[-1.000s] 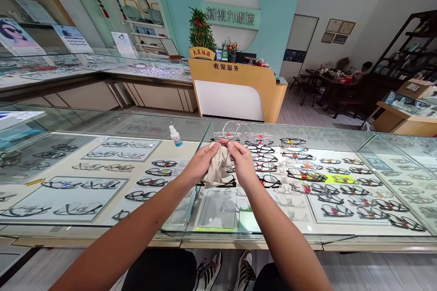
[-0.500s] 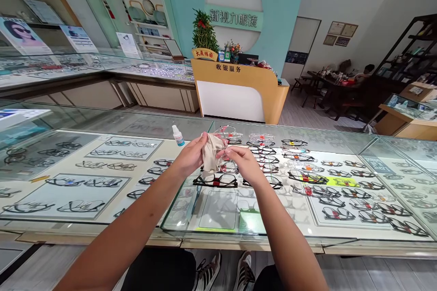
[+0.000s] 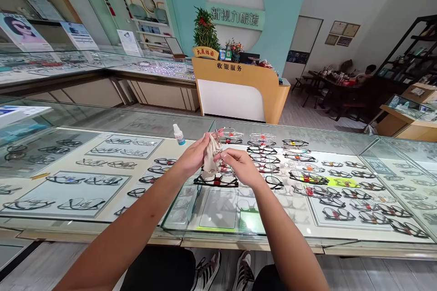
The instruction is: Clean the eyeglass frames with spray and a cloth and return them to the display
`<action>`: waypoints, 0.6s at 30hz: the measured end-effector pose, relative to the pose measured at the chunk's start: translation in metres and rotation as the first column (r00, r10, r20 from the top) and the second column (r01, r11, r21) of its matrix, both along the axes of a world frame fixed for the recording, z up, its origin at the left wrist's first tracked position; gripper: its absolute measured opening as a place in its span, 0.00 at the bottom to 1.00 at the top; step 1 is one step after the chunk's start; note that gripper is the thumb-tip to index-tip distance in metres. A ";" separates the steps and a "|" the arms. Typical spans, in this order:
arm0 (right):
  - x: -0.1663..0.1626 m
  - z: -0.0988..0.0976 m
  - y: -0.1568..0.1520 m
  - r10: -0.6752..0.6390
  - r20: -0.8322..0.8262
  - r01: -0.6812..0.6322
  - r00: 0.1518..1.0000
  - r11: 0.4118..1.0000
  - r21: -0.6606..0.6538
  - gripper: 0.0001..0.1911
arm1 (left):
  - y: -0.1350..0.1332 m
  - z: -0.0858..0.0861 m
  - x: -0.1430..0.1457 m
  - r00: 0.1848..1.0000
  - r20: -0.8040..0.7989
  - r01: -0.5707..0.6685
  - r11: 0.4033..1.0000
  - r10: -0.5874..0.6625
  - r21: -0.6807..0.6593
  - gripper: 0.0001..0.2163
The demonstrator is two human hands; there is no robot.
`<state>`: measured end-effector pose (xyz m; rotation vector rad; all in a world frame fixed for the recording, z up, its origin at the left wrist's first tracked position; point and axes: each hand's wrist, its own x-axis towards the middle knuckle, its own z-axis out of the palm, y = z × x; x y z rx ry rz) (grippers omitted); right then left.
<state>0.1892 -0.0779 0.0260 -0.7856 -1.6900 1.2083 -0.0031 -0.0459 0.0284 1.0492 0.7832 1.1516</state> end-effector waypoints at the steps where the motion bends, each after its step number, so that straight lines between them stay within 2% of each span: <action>1: 0.000 0.000 0.000 -0.011 -0.001 0.011 1.000 1.000 0.007 0.21 | 0.001 -0.001 0.000 1.000 -0.009 -0.027 1.000 0.027 -0.008 0.29; 6: -0.002 0.000 -0.003 -0.026 0.020 0.025 0.999 0.999 0.025 0.21 | 0.005 0.001 0.000 0.991 0.062 -0.111 0.991 0.116 -0.079 0.27; 8: -0.003 -0.001 -0.003 -0.039 0.035 0.038 0.999 0.999 0.029 0.21 | 0.005 0.004 0.000 0.991 0.095 -0.081 0.991 0.091 -0.106 0.27; 13: -0.005 -0.005 -0.001 -0.085 0.034 0.084 0.996 0.996 0.036 0.22 | -0.001 0.009 0.001 0.988 0.141 0.078 0.990 -0.061 -0.121 0.26; 18: -0.006 -0.005 -0.001 -0.074 0.032 0.073 0.997 0.997 0.037 0.23 | -0.001 0.008 0.006 0.978 0.210 0.020 0.994 0.003 -0.107 0.21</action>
